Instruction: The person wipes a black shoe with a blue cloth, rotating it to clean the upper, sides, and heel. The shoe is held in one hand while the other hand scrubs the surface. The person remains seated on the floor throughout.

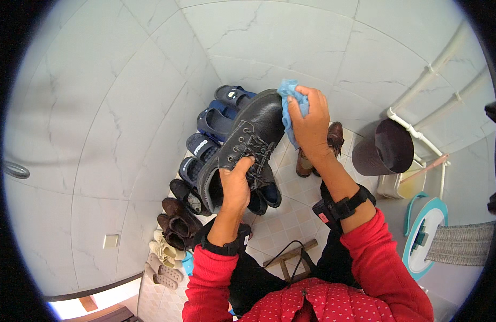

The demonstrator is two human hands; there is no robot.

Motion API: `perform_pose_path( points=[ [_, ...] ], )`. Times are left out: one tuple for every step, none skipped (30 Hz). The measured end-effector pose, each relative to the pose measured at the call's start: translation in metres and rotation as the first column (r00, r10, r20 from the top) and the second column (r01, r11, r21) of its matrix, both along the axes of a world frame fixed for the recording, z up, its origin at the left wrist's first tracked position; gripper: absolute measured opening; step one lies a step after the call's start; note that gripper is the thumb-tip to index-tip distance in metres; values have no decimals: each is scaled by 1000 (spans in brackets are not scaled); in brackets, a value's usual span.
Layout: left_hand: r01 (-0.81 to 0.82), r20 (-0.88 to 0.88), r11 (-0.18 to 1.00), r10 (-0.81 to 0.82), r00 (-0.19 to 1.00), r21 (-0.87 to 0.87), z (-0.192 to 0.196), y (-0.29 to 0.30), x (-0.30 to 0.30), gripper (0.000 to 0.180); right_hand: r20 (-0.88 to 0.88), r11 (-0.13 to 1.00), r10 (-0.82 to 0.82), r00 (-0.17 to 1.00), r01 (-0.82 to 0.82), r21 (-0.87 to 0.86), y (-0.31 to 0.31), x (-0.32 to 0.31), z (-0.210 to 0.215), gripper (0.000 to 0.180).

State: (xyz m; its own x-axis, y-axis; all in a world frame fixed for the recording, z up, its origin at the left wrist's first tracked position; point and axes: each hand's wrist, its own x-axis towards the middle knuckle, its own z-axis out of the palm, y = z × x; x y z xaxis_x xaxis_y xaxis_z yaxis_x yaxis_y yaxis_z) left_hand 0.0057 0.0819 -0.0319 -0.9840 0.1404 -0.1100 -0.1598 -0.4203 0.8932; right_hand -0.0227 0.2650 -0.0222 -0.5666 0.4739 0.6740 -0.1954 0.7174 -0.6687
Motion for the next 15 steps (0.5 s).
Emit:
perform_pose_path(
  points=[
    [-9,11,1000,9,1000,-2,0,-1,0,34,7,997,-37,999,37,-69,1,0,-2,24],
    [-14,22,1000,14,1000,-2,0,-1,0,36,-8,999,-3,1000,3,-43,-1,-1,-4,24],
    [-45,51,999,46,998,-25,-1,-1,-1,36,-25,1000,21,999,-21,-12,-7,-2,-7,25],
    [-30,96,999,33,995,-27,0,-4,-4,35,-24,999,30,999,-29,13,-12,-1,-10,26],
    [-16,164,1000,19,986,-19,1,-6,-7,35,-49,994,76,996,-72,81,-20,-1,-14,29],
    [-17,151,1000,14,988,16,1,-6,-9,33,-72,980,182,981,-175,97,-25,2,-17,29],
    [-24,148,997,14,989,67,1,-6,-11,32,-41,952,296,954,-292,88,-30,4,-19,30],
    [-41,182,996,26,983,78,3,-7,-11,31,-40,940,326,945,-319,117,-31,6,-19,29],
    [-57,193,993,37,980,99,4,-7,-11,29,-43,924,362,931,-353,145,-31,8,-18,28],
    [-44,202,994,23,979,96,5,-7,-10,29,-54,942,317,947,-309,128,-28,8,-16,27],
    [-16,175,993,-4,984,113,6,-7,-9,29,-65,956,278,958,-270,113,-23,8,-13,26],
    [-25,203,993,2,979,114,7,-6,-9,30,-78,967,242,967,-234,99,-19,7,-10,26],
    [-4,204,994,-18,979,108,7,-6,-8,30,-87,982,186,979,-182,53,-15,6,-8,26],
    [18,201,992,-42,979,122,7,-5,-8,30,-94,991,133,987,-133,7,-10,4,-6,26],
    [21,225,992,-49,973,125,7,-5,-8,31,-98,996,82,992,-86,-37,-7,2,-5,26]
  ],
)
